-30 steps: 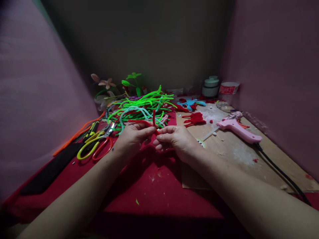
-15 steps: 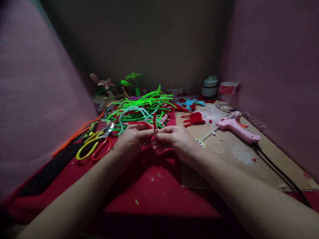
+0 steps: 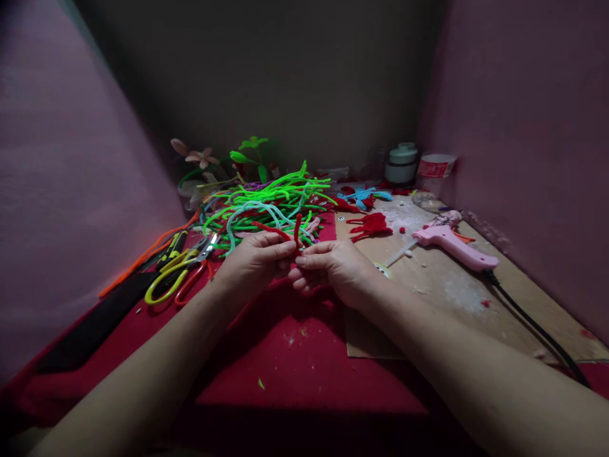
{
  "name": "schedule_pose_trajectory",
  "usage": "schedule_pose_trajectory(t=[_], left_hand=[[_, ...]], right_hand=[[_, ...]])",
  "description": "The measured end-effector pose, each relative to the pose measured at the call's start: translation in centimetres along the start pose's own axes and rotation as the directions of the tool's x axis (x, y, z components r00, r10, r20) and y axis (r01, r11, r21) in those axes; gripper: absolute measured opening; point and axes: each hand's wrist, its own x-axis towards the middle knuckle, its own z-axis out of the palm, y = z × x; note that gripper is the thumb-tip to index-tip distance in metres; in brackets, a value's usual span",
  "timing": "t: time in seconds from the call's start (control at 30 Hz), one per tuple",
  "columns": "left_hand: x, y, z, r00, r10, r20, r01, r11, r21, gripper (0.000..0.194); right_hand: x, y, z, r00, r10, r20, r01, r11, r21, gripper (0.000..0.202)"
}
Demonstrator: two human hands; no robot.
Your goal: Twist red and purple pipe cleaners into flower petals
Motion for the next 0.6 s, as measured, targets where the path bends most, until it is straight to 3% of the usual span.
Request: schedule_pose_trajectory(t=[0.2,0.43,0.6], left_hand=[[0.19,-0.31,-0.03,1.0,0.005,-0.026,-0.005,1.0,0.015,0.017],[0.05,-0.07,-0.1,1.0,0.019,-0.016,-0.017,0.99,0.139,0.02],[-0.19,0.41,-0.03,0.982,0.188,-0.001,-0.183,0.958,0.222,0.017]], right_hand=[[-0.07,-0.01,0.13,0.999,-0.015,0.04,0.014,0.999,0.038,0.007],[0.29,0.32,0.02,0.999,-0.052,-0.004,0.052,0.998,0.026,0.006],[0.25,-0.1,0.18,0.995,-0.064,-0.071,0.064,0.998,-0.004,0.004]])
